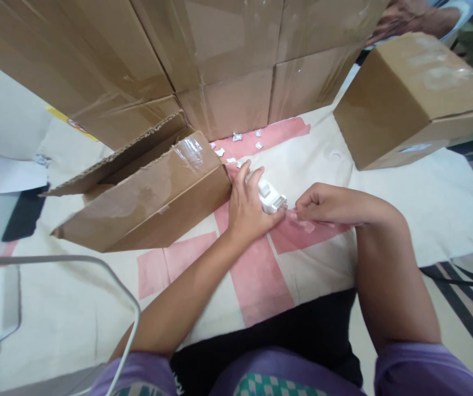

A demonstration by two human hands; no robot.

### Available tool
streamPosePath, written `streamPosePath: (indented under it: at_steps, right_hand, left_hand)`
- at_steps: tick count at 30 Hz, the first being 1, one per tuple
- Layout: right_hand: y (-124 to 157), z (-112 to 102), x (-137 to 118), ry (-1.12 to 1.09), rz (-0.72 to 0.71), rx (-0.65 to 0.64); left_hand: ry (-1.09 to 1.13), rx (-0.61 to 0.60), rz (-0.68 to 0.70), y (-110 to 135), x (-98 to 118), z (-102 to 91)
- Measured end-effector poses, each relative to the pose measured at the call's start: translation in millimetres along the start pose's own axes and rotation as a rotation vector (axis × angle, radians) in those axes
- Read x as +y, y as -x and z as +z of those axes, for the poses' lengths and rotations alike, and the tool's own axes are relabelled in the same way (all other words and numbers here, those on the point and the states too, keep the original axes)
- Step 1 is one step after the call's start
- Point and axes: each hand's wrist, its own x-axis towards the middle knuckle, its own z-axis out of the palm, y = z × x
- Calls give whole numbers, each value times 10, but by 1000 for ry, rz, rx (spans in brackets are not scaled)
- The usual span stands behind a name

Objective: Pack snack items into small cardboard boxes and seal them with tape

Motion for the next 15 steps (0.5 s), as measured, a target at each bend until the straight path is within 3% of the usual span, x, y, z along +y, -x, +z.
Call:
streamPosePath:
  at_steps: [9,15]
  right_hand:
    - [46,-6,-45,-98,-56,-19]
    - [-20,-19,29,-15,54,-55]
  left_hand:
    - [8,-12,-23,5,4,-3]
    - [2,-11,-4,1,14,-12]
